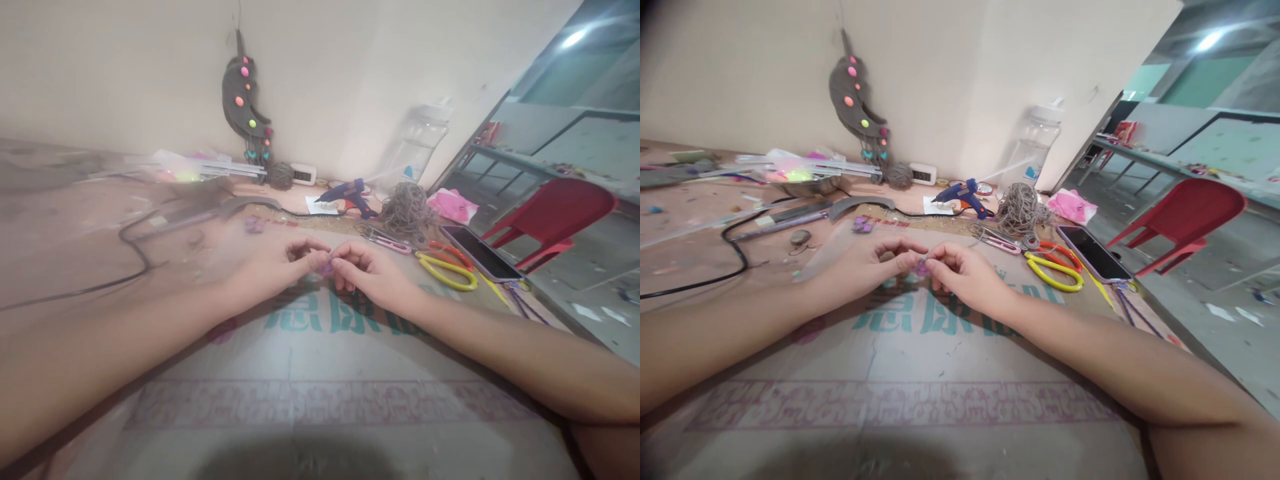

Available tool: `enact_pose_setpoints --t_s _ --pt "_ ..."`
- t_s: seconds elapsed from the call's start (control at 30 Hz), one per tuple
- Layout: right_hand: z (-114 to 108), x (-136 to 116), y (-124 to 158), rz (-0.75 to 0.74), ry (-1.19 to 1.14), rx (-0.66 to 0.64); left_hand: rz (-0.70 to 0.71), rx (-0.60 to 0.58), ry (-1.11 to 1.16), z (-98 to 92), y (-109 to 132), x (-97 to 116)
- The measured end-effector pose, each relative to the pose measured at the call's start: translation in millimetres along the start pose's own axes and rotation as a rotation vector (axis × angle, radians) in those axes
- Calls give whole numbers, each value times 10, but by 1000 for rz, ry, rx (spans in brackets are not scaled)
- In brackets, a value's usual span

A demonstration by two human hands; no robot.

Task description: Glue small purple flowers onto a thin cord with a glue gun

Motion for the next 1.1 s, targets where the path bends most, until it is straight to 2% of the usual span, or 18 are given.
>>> enact_pose_setpoints --t_s 0.27,0.4,0.47,0.6,0.77,0.83,0.97,1.03,1.1 --pt "-7 -4 -5 8 11 17 -43 47 -82 -29 -1 -4" --pt "-25 -29 -3 -8 0 36 -63 175 -63 -131 11 -41" --pt "-52 -51 -5 -28 -1 60 -72 142 -43 -97 7 -66" --pt "-79 -73 -11 -68 5 88 -46 -15 -96 54 3 -61" --pt "-89 -79 -9 -94 58 81 -31 9 -118 32 10 -21" --pt "-206 -129 -17 -132 58 137 -46 10 -95 22 14 -15" --pt "-650 -301 -31 -254 46 353 -91 5 -79 32 27 -28" --pt "-806 -315 -61 -209 122 371 -85 4 -74 41 30 -27" --pt "-894 -301 -87 -147 295 353 -72 4 -69 45 29 -23"
Point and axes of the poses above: each hand's wrist, its own y-axis away from the middle knuckle, its own z-axis out of the palm, x = y × z, the point moved 7 cm from there along -y, towards the middle knuckle, and after that the axes turned 5 degrees about -y, right-handed, at the moved point
